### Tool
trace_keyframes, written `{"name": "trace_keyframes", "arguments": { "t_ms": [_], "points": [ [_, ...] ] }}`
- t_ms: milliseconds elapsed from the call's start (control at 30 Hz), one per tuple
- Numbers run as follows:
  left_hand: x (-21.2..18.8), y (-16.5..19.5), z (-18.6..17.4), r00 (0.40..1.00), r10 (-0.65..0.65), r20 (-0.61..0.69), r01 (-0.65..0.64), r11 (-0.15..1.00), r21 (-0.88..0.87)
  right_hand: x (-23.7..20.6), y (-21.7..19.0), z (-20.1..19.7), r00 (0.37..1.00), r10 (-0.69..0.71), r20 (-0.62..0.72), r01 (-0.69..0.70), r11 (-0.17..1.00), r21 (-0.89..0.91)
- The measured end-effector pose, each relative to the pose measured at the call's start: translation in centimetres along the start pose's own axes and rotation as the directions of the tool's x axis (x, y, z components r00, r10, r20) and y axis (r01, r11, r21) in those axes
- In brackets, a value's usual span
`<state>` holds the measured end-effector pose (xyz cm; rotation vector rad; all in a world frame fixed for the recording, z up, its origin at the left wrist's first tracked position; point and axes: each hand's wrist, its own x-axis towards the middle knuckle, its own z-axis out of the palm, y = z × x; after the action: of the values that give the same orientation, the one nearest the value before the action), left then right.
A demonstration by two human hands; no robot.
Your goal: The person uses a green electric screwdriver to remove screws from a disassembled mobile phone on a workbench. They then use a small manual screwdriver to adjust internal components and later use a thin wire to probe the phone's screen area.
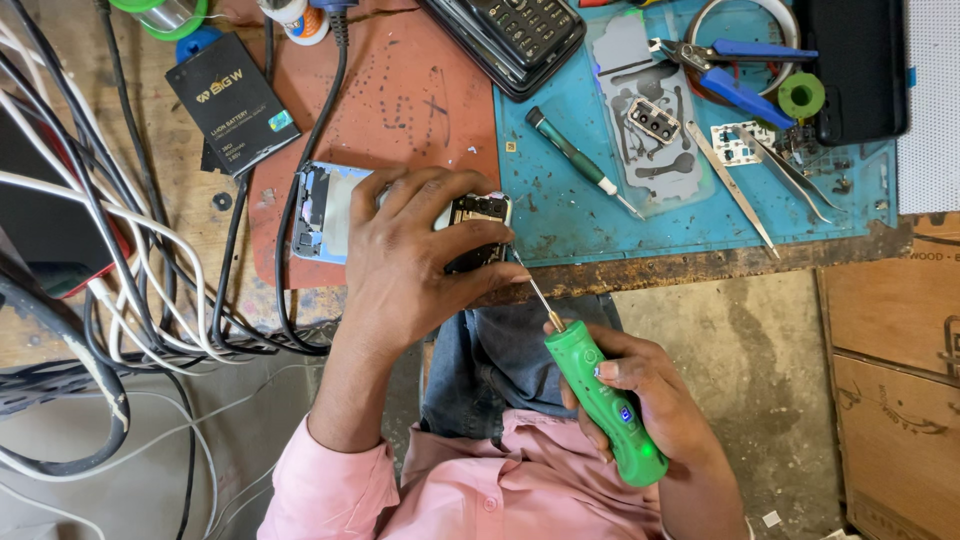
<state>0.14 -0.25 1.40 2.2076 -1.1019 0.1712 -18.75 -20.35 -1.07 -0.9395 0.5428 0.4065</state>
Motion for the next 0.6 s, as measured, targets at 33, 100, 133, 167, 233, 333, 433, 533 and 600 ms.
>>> {"name": "trace_keyframes", "arguments": {
  "t_ms": [33, 100, 133, 167, 233, 333, 433, 533, 600],
  "points": [
    [0.0, 0.0, 0.0, 1.0, 0.001, -0.008, -0.001, 1.0, -0.009, 0.0, 0.1, -0.1, 1.0, 0.002, -0.004, -0.002, 1.0, 0.003],
    [-0.1, 0.0, 0.0, 1.0, 0.002, -0.027, -0.003, 1.0, -0.024, 0.1, 0.3, -0.5, 1.0, 0.008, -0.01, -0.007, 1.0, 0.007],
    [-0.2, 0.0, 0.0, 0.999, 0.006, -0.032, -0.007, 1.0, -0.029, 0.2, 0.4, -0.7, 1.0, 0.006, -0.008, -0.006, 1.0, 0.006],
    [-0.2, -0.1, 0.0, 0.999, 0.01, -0.036, -0.011, 0.999, -0.033, 0.2, 0.6, -0.9, 1.0, 0.004, -0.007, -0.004, 1.0, 0.006],
    [-0.2, -0.2, 0.1, 0.999, 0.009, -0.049, -0.011, 0.999, -0.036, 0.7, 0.9, -1.3, 1.0, -0.023, 0.001, 0.023, 1.0, -0.008],
    [-0.3, -0.1, 0.2, 0.999, -0.002, -0.053, 0.0, 0.999, -0.042, 1.4, 1.8, -1.6, 0.996, -0.087, 0.009, 0.087, 0.995, -0.038],
    [-0.3, -0.1, 0.1, 0.999, -0.009, -0.053, 0.007, 0.999, -0.032, 2.1, 2.4, -1.9, 0.991, -0.13, 0.029, 0.132, 0.99, -0.057],
    [-0.1, -0.1, 0.1, 0.999, -0.004, -0.044, 0.002, 0.999, -0.038, 2.4, 2.4, -2.0, 0.99, -0.142, 0.018, 0.143, 0.988, -0.051],
    [-0.1, 0.0, 0.0, 0.999, -0.006, -0.043, 0.005, 0.999, -0.039, 2.3, 2.2, -1.9, 0.993, -0.122, 0.008, 0.122, 0.991, -0.056]
  ]
}}
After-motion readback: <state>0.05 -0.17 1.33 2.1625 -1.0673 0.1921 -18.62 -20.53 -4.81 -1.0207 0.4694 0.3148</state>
